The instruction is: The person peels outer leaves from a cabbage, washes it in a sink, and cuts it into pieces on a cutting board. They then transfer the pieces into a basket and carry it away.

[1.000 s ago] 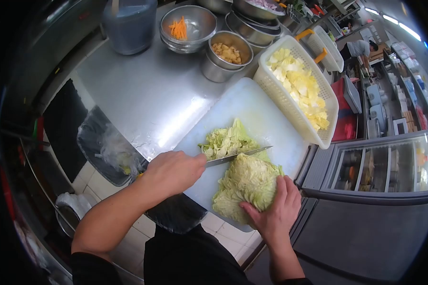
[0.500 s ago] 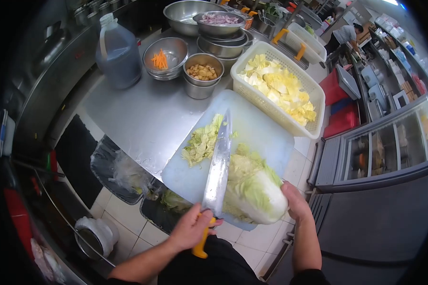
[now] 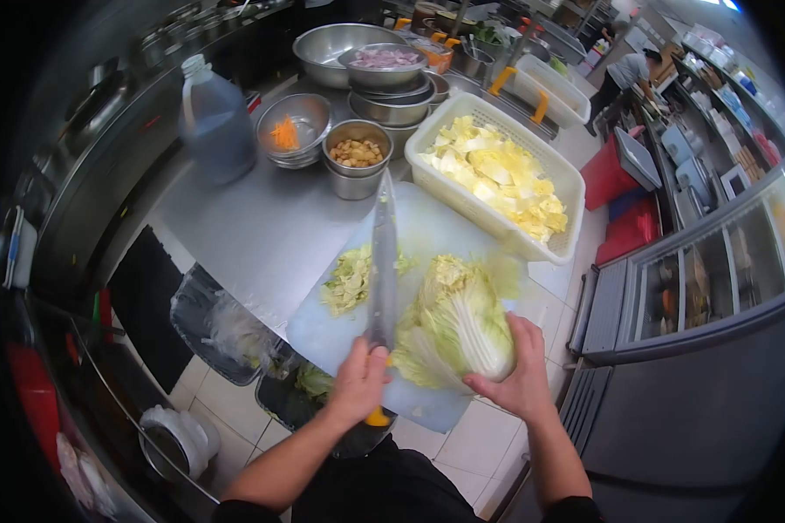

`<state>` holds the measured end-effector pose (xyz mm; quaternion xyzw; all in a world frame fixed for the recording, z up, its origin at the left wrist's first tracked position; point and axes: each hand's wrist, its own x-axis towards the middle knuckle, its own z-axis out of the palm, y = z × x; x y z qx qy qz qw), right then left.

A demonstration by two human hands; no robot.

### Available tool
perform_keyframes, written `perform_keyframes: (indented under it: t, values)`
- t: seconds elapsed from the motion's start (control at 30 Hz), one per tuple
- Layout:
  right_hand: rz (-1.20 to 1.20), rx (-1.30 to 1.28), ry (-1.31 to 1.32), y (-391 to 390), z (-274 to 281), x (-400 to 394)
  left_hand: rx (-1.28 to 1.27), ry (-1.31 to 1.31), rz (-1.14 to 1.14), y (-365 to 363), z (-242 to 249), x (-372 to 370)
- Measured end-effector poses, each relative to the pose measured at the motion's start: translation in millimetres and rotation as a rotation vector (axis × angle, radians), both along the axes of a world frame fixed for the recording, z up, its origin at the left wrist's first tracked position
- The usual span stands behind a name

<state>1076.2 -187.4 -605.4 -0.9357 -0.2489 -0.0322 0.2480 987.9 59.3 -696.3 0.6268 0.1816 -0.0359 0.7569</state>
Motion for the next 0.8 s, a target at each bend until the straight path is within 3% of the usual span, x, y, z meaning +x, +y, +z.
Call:
perform_keyframes:
  t: [0.13, 0.23, 0.27, 0.37, 0.5, 0.7, 0.8]
  values:
    - [0.009, -0.031, -0.011, 26, 9, -9, 0.271, 0.117, -0.073, 56, 53, -26]
    - [-0.005, 0.016, -0.068, 35, 10, -2, 0.576, -0.093, -0.164, 69, 61, -35]
    - [-0.021, 0.028, -0.098, 38, 3, 3, 0.68, -0.281, -0.116, 65, 59, -34]
    - [-0.058, 0.02, -0.169, 49, -2, 8, 0.841, -0.189, -0.263, 48, 62, -28]
    - [-0.075, -0.014, -0.268, 61, -6, 3, 0.817, -0.174, -0.405, 28, 63, -10]
    - [-0.117, -0.053, -0.206, 63, -4, 5, 0.936, -0.242, -0.429, 14, 59, 22]
    - [-0.105, -0.008, -0.195, 58, -5, 9, 0.999, -0.096, -0.445, 26, 55, 18]
